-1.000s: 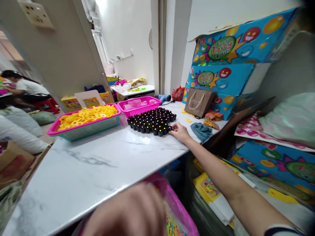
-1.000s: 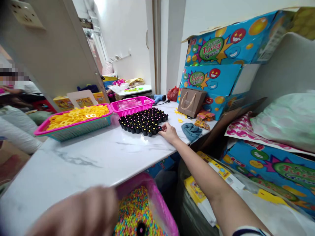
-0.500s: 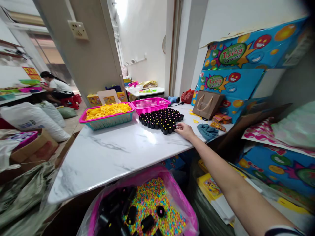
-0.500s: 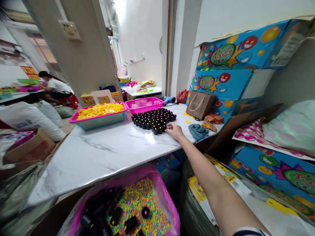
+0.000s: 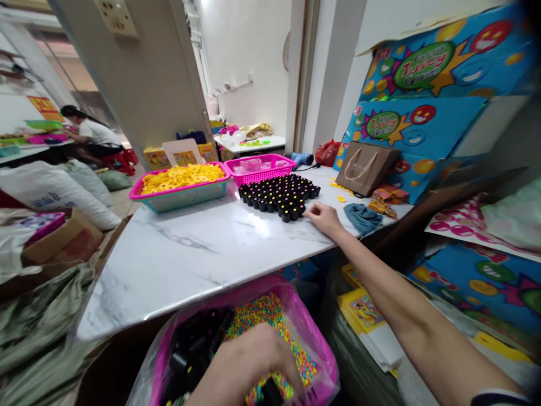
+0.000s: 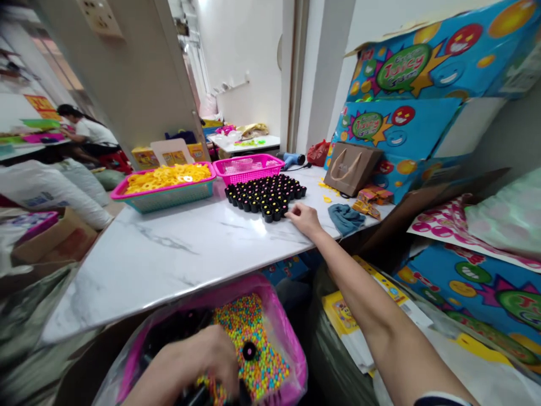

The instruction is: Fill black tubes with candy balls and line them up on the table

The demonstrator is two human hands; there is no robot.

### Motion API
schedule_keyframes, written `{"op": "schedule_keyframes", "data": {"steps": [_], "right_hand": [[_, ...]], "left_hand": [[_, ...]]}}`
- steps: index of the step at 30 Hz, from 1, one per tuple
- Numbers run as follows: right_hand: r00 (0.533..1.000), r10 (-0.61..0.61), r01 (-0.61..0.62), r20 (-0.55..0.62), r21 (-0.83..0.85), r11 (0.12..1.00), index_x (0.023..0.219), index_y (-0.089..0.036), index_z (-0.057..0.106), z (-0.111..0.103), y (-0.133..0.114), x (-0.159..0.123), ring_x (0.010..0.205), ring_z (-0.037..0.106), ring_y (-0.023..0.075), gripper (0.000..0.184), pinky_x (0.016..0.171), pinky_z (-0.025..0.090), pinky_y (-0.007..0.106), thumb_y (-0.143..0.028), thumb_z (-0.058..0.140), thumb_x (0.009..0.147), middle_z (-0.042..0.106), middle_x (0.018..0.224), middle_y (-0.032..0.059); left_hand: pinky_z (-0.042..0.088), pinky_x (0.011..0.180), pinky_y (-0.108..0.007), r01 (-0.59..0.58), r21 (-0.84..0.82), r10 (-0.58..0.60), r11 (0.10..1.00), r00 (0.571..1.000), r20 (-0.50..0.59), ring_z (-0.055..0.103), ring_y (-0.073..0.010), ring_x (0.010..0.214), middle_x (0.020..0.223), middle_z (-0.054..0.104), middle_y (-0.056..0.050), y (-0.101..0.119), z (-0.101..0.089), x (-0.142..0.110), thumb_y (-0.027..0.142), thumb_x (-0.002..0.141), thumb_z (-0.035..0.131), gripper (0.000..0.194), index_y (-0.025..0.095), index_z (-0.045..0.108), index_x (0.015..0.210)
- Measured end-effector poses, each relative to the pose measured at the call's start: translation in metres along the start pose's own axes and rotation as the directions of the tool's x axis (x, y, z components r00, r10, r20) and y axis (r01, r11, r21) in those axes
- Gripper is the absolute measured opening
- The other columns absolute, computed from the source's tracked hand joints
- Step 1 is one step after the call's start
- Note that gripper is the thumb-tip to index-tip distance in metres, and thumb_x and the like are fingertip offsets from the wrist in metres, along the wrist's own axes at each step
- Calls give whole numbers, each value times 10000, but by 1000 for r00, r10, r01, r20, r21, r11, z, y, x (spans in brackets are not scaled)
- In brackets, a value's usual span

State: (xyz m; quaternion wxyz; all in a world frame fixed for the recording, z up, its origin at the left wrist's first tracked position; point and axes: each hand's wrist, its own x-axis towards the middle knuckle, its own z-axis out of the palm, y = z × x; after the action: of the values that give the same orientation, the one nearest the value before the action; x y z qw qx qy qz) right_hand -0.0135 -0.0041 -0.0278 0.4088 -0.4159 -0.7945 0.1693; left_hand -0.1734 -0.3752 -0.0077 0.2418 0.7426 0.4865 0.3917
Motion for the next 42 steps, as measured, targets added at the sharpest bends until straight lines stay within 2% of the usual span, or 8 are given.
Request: {"op": "schedule_keyframes", "data": {"steps": [5, 10, 16, 23, 26, 31, 37, 42], "right_hand": [[945, -186, 143, 270, 171, 975, 840, -179, 633, -5, -31, -118, 638, 573, 127, 199, 614, 442, 236, -375, 600, 856, 649, 736, 12], [498, -294, 309, 816, 150, 939, 1028, -181, 645, 19, -58, -221, 760, 630, 157, 180, 702, 466, 258, -250, 592, 870, 685, 872, 46], [317, -249, 486, 915, 69, 871, 1092, -159, 617, 63, -58, -235, 842, 616, 197, 317, 693, 460, 288, -49, 524, 810, 630, 979, 101], [475, -169, -185, 863, 286, 940, 1183, -166, 560, 97, -46, -226, 672, 594, 99, 498, 613, 480, 220, -103, 660, 698, 614, 893, 9], [475, -98, -112, 874, 171, 979, 1118, -155, 618, 101, -43, -228, 642, 586, 102, 460, 600, 462, 224, -125, 708, 668, 625, 854, 10], [454, -185, 62, 872, 177, 982, 1021, -161, 655, 105, -50, -228, 661, 567, 120, 324, 642, 430, 239, -166, 708, 701, 622, 768, -6], [464, -98, 87, 881, 65, 994, 986, -130, 623, 110, -63, -214, 812, 593, 164, 275, 724, 441, 261, -117, 625, 711, 655, 919, 61], [378, -232, 327, 896, 105, 939, 1101, -133, 607, 110, -77, -231, 908, 571, 199, 334, 812, 446, 312, -136, 600, 767, 620, 1018, 94]], "left_hand": [[484, 772, -352, 410, 248, -438, 877, 896, 67, 607, -216, 864, 919, 654, -78, -78, 44, -46, 323, 896, 539, 175, 191, 617, 980], [446, 844, -420, 443, 442, -538, 780, 835, 113, 592, -262, 940, 973, 644, -97, -98, 77, -88, 401, 926, 497, 265, 182, 626, 998], [474, 861, -375, 456, 434, -525, 777, 850, 47, 600, -237, 952, 1015, 627, -107, -86, 75, -64, 280, 941, 448, 284, 158, 563, 1171], [490, 765, -426, 414, 712, -561, 567, 827, -34, 594, -336, 934, 965, 621, -194, -119, 72, -28, 212, 798, 600, 232, 72, 657, 974], [491, 777, -429, 429, 698, -557, 574, 829, -51, 606, -336, 922, 963, 633, -186, -136, 71, -32, 261, 780, 634, 233, 94, 678, 937], [488, 857, -361, 507, 337, -508, 793, 856, -93, 644, -253, 922, 971, 695, -99, -146, 69, -35, 335, 819, 606, 308, 165, 669, 1068], [477, 667, -293, 663, -115, -641, 739, 641, -421, 609, -176, 697, 847, 682, -51, -150, 45, -37, 425, 745, 672, 441, 131, 621, 1069], [466, 685, -294, 616, -151, -613, 773, 663, -430, 586, -173, 734, 820, 642, -30, -143, 42, -44, 361, 696, 687, 300, 158, 611, 904]]}}
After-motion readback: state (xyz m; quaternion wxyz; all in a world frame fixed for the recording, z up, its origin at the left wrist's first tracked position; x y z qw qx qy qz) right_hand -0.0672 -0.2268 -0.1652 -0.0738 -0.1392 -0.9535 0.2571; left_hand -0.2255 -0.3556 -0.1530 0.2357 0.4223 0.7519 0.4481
